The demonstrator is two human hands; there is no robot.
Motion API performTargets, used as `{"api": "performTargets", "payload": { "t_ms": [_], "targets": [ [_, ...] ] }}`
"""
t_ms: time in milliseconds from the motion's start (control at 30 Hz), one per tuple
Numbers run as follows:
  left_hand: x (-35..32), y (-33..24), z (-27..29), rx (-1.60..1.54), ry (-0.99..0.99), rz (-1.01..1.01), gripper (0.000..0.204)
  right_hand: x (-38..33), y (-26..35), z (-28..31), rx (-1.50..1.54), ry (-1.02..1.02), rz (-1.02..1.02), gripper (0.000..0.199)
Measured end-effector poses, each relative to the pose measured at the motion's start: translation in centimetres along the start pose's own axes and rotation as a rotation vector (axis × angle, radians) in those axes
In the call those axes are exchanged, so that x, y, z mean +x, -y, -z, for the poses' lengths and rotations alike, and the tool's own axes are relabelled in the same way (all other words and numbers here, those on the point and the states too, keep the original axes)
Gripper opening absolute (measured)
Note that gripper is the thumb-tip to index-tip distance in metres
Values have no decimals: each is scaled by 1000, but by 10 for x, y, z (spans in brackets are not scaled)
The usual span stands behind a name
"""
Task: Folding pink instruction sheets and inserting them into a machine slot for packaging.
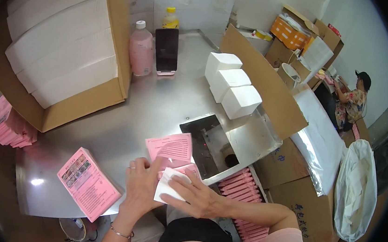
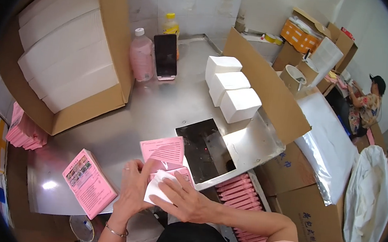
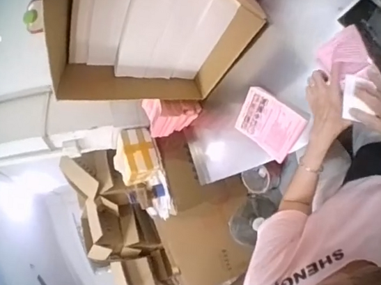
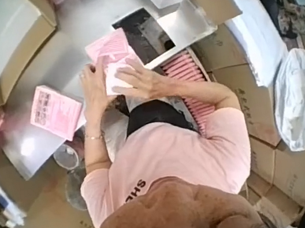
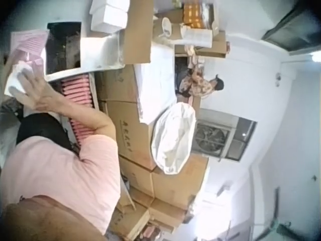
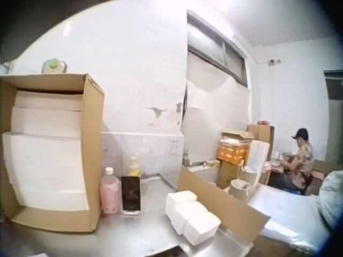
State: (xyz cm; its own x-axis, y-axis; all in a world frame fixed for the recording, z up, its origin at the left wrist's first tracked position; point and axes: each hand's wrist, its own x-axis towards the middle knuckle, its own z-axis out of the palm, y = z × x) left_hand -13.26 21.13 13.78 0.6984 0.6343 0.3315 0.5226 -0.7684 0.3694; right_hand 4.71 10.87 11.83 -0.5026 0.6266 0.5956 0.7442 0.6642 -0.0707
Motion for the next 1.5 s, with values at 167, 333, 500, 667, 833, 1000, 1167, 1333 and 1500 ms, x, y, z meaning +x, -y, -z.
{"api": "performTargets", "payload": {
  "t_ms": [167,333,500,667,833,1000,1167,1333,1500],
  "targets": [
    [6,-15,-23,-52,-71,9,90,31,-69,-40,-260,281,-294,28],
    [-15,-4,5,-156,33,-17,72,-22,-103,-43,-164,16,-571,19],
    [-42,2,10,-274,-112,-108,35,-1,-99,8,-210,738,-917,15],
    [-94,42,80,164,-402,369,38,6,-156,67,-803,-401,-644,43],
    [-112,87,72,268,-135,624,26,-32,-191,62,-588,-175,-806,55],
    [-110,91,76,432,5,484,15,-38,-144,65,-799,-187,-828,41],
    [-46,41,52,-63,-390,307,34,-23,-135,72,-695,-155,-852,16],
    [-11,7,-18,122,-28,-73,33,-37,-138,80,-604,-129,-957,17],
    [-7,0,-39,-128,-178,-34,20,-33,-134,79,-572,-290,-852,24]
  ]
}}
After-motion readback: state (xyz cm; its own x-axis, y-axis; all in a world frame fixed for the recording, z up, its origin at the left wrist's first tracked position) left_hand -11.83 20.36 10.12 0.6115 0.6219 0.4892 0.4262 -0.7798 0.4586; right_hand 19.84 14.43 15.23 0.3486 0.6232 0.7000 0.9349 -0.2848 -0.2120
